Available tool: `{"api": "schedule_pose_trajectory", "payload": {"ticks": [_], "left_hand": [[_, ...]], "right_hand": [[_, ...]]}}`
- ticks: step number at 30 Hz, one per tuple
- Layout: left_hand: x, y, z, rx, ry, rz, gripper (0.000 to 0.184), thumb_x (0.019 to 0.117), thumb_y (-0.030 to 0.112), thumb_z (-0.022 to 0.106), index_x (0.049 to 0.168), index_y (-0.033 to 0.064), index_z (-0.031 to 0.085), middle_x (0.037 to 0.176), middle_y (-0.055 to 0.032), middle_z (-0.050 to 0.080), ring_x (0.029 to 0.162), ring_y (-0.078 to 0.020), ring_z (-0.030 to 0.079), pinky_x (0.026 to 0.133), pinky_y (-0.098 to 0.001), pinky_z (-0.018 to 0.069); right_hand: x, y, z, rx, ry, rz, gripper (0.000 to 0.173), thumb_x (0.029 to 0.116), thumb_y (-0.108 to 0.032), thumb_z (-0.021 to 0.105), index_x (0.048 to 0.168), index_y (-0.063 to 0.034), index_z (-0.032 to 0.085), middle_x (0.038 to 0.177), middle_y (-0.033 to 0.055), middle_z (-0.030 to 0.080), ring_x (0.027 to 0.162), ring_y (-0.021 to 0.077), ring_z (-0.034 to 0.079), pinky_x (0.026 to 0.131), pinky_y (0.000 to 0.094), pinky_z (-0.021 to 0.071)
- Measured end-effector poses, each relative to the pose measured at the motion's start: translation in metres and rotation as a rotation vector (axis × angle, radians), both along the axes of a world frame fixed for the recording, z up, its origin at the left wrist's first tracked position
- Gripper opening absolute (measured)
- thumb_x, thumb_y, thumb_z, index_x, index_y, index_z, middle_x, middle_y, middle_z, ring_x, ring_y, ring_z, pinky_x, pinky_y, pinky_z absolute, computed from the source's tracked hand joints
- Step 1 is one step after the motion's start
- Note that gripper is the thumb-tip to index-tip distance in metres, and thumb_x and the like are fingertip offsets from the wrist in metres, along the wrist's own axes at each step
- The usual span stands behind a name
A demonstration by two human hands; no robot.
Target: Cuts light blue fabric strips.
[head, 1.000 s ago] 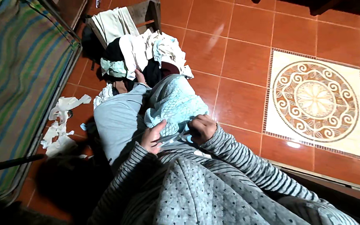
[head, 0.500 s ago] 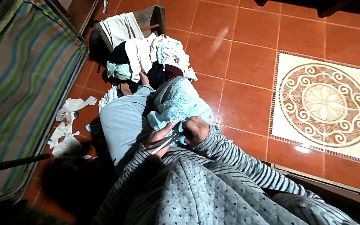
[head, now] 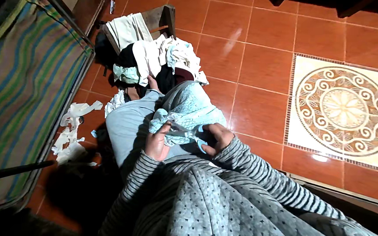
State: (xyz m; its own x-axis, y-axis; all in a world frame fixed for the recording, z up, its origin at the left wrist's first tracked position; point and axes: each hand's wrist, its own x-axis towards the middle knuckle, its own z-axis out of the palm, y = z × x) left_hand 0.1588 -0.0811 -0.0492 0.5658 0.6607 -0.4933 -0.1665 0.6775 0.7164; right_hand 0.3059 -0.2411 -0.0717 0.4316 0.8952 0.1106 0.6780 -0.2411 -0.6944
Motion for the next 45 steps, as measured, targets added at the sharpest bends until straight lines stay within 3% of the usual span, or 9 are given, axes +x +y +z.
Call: {"api": "schedule_pose_trajectory", "payload": {"ticks": [6, 14, 27, 34, 42, 45], "left_hand": [[0.001, -0.004, 0.007, 0.075, -0.008, 0.019, 0.022, 0.1022, -0.004, 0.048, 0.124, -0.0038, 0.054, 0.104, -0.0152, 0.071, 0.094, -0.0243, 0.073, 0.087, -0.0435, 0.0618], [-0.001, -0.010, 0.005, 0.285, 0.033, 0.025, 0.027, 0.0933, -0.010, 0.059, 0.120, -0.0063, 0.056, 0.102, -0.0132, 0.072, 0.094, -0.0204, 0.073, 0.088, -0.0397, 0.0619], [-0.001, -0.014, 0.009, 0.256, 0.034, 0.016, 0.024, 0.0921, -0.012, 0.059, 0.116, -0.0055, 0.057, 0.097, -0.0114, 0.073, 0.090, -0.0190, 0.073, 0.086, -0.0381, 0.0625], [-0.003, -0.015, 0.009, 0.262, 0.048, -0.023, 0.028, 0.0927, -0.012, 0.059, 0.120, -0.0068, 0.055, 0.101, -0.0121, 0.072, 0.093, -0.0192, 0.073, 0.087, -0.0380, 0.0623], [-0.003, -0.015, 0.009, 0.273, 0.057, -0.048, 0.026, 0.0925, -0.010, 0.060, 0.118, -0.0068, 0.056, 0.099, -0.0120, 0.073, 0.092, -0.0191, 0.073, 0.087, -0.0380, 0.0625], [-0.001, -0.014, 0.011, 0.238, 0.074, -0.037, 0.025, 0.0936, -0.010, 0.059, 0.118, -0.0063, 0.056, 0.099, -0.0121, 0.072, 0.092, -0.0197, 0.073, 0.087, -0.0390, 0.0624]], "right_hand": [[0.016, -0.011, 0.007, -0.094, -0.076, -0.075, 0.048, 0.0795, -0.035, 0.076, 0.109, 0.0028, 0.071, 0.093, 0.0212, 0.072, 0.084, 0.0401, 0.070, 0.074, 0.0555, 0.0567], [0.015, -0.009, 0.009, 0.010, -0.157, -0.065, 0.040, 0.0800, -0.032, 0.074, 0.101, 0.0012, 0.072, 0.086, 0.0179, 0.072, 0.077, 0.0367, 0.069, 0.069, 0.0511, 0.0563], [0.016, -0.005, 0.000, 0.068, -0.267, -0.046, 0.029, 0.0792, -0.026, 0.073, 0.091, 0.0006, 0.070, 0.076, 0.0183, 0.070, 0.071, 0.0383, 0.069, 0.064, 0.0504, 0.0559], [0.018, -0.003, 0.002, 0.013, -0.242, -0.038, 0.037, 0.0774, -0.030, 0.074, 0.096, 0.0015, 0.070, 0.083, 0.0197, 0.071, 0.079, 0.0409, 0.069, 0.070, 0.0532, 0.0560], [0.017, -0.001, -0.001, 0.033, -0.226, -0.023, 0.033, 0.0782, -0.027, 0.074, 0.093, 0.0024, 0.070, 0.079, 0.0197, 0.070, 0.074, 0.0401, 0.070, 0.067, 0.0522, 0.0561], [0.015, -0.001, 0.005, -0.039, -0.146, -0.021, 0.035, 0.0807, -0.025, 0.075, 0.097, 0.0044, 0.070, 0.083, 0.0224, 0.070, 0.078, 0.0431, 0.070, 0.070, 0.0557, 0.0565]]}}
